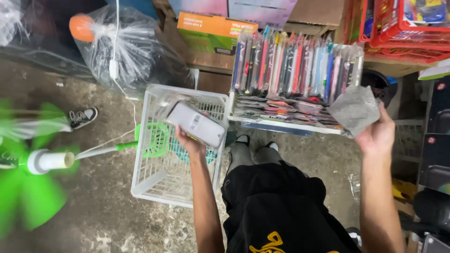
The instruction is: Cleaning and organizing mobile phone cases in a retail store stockroom.
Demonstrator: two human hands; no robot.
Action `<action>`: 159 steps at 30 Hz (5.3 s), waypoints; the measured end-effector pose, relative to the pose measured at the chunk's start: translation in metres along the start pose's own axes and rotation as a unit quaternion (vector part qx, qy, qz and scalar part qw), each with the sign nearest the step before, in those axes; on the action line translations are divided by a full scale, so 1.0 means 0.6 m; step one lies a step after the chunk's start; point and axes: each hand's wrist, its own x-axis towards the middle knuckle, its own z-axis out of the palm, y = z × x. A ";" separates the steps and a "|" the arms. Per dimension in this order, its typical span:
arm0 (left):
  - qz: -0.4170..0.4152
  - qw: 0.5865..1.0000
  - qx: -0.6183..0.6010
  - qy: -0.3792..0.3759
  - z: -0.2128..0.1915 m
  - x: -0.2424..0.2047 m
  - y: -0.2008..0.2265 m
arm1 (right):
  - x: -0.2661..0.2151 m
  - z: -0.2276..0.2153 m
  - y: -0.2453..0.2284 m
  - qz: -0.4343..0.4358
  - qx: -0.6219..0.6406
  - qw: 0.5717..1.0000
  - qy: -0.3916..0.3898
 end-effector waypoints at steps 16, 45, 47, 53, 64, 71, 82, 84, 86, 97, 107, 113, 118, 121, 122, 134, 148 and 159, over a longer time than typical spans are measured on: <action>-0.442 0.832 -0.158 -0.297 0.368 -0.041 -0.223 | -0.121 -0.042 0.038 -0.030 -0.013 0.992 0.122; -0.376 0.886 0.020 -0.272 0.458 -0.132 -0.318 | -0.097 0.069 0.218 -0.363 -0.617 0.689 0.114; -0.371 0.886 0.030 -0.276 0.450 -0.123 -0.325 | -0.111 0.085 0.225 -0.291 -0.604 0.733 0.119; -0.417 0.869 -0.017 -0.265 0.443 -0.096 -0.319 | -0.131 0.114 0.237 -0.375 -0.646 0.665 0.012; -0.472 0.832 -0.129 -0.261 0.433 -0.078 -0.260 | -0.116 0.070 0.173 -0.397 -0.747 0.497 -0.195; -0.518 0.824 -0.104 -0.207 0.361 -0.086 -0.308 | -0.132 0.114 0.159 -0.367 -0.708 0.567 -0.205; -0.379 0.889 0.037 -0.255 0.350 -0.142 -0.317 | -0.084 0.191 0.124 -0.421 -0.669 0.598 -0.133; -0.374 0.887 0.062 -0.263 0.383 -0.155 -0.288 | -0.075 0.212 0.109 -0.425 -0.667 0.598 -0.128; -0.367 0.886 0.086 -0.269 0.405 -0.164 -0.263 | -0.063 0.228 0.097 -0.429 -0.664 0.599 -0.125; -0.318 0.892 0.068 -0.313 0.433 -0.129 -0.233 | -0.049 0.252 0.089 -0.471 -0.637 0.590 -0.159; -0.264 0.900 0.159 -0.309 0.438 -0.130 -0.225 | -0.054 0.292 0.073 -0.473 -0.653 0.555 -0.207; -0.310 0.877 0.179 -0.322 0.406 -0.129 -0.242 | -0.029 0.295 0.060 -0.454 -0.687 0.524 -0.214; -0.332 0.870 0.190 -0.309 0.386 -0.118 -0.240 | -0.020 0.301 0.055 -0.466 -0.690 0.485 -0.268; -0.275 0.877 0.189 -0.345 0.239 -0.085 -0.355 | -0.014 0.296 0.054 -0.452 -0.705 0.465 -0.286; -0.276 0.877 0.189 -0.346 0.257 -0.088 -0.334 | -0.014 0.294 0.052 -0.453 -0.706 0.464 -0.285; -0.352 0.866 0.101 -0.342 0.376 -0.099 -0.198 | -0.018 0.272 0.003 -0.425 -0.746 0.401 -0.321; -0.419 0.873 0.013 -0.249 0.411 -0.095 -0.186 | -0.031 0.244 -0.025 -0.413 -0.738 0.447 -0.292; -0.421 0.888 -0.079 -0.166 0.382 -0.076 -0.220 | -0.048 0.218 0.024 -0.443 -0.736 0.398 -0.322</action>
